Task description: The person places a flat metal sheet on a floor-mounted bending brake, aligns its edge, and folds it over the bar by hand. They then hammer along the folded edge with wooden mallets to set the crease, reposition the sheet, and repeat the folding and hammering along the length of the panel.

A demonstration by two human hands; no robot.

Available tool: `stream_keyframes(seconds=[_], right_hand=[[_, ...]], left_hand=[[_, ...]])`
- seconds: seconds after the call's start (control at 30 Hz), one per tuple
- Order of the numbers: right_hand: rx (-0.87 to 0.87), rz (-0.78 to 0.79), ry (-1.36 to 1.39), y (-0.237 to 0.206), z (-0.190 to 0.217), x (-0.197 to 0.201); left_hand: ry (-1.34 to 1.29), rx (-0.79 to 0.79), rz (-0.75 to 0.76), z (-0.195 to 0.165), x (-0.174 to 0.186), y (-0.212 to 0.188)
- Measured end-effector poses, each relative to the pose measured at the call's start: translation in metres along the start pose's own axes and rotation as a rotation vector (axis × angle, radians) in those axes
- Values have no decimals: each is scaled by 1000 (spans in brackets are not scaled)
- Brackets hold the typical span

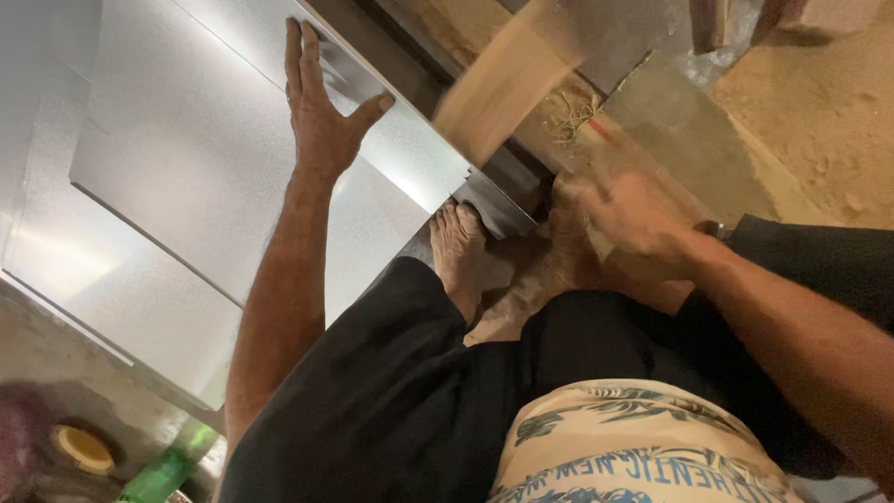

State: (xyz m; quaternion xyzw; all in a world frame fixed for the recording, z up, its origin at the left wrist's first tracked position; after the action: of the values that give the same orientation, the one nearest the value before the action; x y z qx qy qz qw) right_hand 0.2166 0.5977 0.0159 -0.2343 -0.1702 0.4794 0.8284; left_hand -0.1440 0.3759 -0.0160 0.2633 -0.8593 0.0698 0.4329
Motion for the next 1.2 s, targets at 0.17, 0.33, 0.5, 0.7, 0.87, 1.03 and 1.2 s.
stream_keyframes(seconds=[0.17,0.33,0.5,0.7,0.87,1.03,1.2], right_hand=[[-253,-227,509,18,12,10],[148,80,-563,44,35,-43],[-430,-156,298,44,8,-27],[-270,-170,184,69,64,-23],[-157,-132,137,102,53,-41],[-297,-191,180,95,29,-49],[-259,5,-53,97,74,-61]], left_hand=[[34,-31,-17,-8,5,4],[-2,68,12,-13,7,7],[7,84,8,-20,11,9],[0,80,-2,-21,12,9],[24,49,4,-24,13,10],[-15,96,10,-22,13,10],[6,134,28,-18,11,14]])
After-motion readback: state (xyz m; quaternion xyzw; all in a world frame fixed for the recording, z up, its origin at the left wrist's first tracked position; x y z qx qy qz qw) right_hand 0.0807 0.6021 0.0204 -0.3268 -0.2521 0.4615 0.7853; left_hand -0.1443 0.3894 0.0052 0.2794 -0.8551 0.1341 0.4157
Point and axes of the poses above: each hand's wrist, its own y-axis towards the middle knuckle, its own x-axis out of the back of the hand, z = x × y, the point moved 7 cm from there along y, towards the middle knuckle, and after that the axes turned 8 degrees about -x, right-handed, at the moved point
